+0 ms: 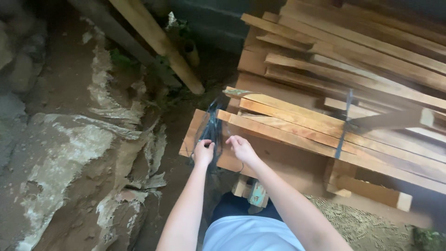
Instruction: Tying together thin wooden strips into bundles using flexible ties.
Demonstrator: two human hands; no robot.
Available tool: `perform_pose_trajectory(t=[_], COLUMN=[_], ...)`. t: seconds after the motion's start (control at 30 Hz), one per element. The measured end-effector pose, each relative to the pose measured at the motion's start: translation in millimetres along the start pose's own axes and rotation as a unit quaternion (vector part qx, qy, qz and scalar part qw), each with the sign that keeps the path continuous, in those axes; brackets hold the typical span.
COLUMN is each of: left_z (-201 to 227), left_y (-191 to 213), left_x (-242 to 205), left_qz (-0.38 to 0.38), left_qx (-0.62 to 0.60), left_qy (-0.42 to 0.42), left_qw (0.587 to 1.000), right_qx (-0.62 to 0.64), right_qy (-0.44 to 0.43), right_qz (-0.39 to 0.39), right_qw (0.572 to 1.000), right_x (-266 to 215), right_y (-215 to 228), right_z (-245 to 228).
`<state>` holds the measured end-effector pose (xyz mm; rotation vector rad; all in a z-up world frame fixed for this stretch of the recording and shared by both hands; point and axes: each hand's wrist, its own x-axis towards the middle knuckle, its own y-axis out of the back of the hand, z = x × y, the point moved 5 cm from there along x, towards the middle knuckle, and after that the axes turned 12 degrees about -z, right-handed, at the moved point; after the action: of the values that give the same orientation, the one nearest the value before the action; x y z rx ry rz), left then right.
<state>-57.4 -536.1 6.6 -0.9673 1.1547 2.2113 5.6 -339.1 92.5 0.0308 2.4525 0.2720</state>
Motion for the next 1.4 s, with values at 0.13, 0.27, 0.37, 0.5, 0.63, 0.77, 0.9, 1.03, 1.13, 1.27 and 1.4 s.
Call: perform_pose_trajectory(t=[0.13, 0.27, 0.37, 0.5, 0.63, 0.77, 0.9, 1.03, 1.13, 1.27, 1.4], left_z=[-4.0, 44.8, 75.5, 123.4, 203.1, 286.8, 375.8, 446.1, 481.9, 517.0, 522.3], left_y=[-4.4, 25.6, 21.5, -13.7, -50.7, -113.2, -193.4, -273.1, -308.9, -350.6, -419.5], left_x=[-2.3, -79.2, -115.9, -142.4, -186.5, -237.8, -292.5, -308.8, -344.5, -381.4, -363.5], left_qz=[0.024, 0.196, 0.252, 0.269, 0.264, 0.196, 0.096, 0.023, -0.072, -0.138, -0.135], left_qx=[-0.004, -0.01, 0.01, -0.005, -0.022, -0.047, -0.088, -0.069, -0.031, 0.15, 0.314], left_qy=[-0.041, -0.139, -0.189, -0.331, -0.404, -0.464, -0.505, -0.553, -0.538, -0.467, -0.411], left_qw=[0.999, 0.971, 0.949, 0.905, 0.875, 0.863, 0.853, 0.83, 0.839, 0.861, 0.845], right_qx=[0.053, 0.012, -0.049, -0.094, -0.04, 0.037, 0.152, 0.203, 0.25, 0.244, 0.25], right_qy=[-0.003, -0.003, 0.027, 0.058, 0.102, 0.149, 0.151, 0.139, 0.123, 0.1, 0.059], right_qz=[-0.078, -0.115, -0.077, -0.026, -0.002, 0.036, 0.054, 0.086, 0.118, 0.167, 0.241], right_qw=[0.996, 0.993, 0.995, 0.994, 0.994, 0.987, 0.975, 0.965, 0.953, 0.95, 0.936], right_x=[-40.1, -75.9, -102.8, -123.2, -172.3, -223.6, -271.6, -292.8, -318.7, -331.2, -349.0], right_y=[32.9, 84.2, 123.0, 177.3, 240.8, 319.3, 407.3, 483.5, 521.1, 562.1, 565.1], right_z=[-35.5, -54.8, -62.7, -43.7, -41.9, -13.1, 46.2, 124.2, 174.1, 243.9, 296.8])
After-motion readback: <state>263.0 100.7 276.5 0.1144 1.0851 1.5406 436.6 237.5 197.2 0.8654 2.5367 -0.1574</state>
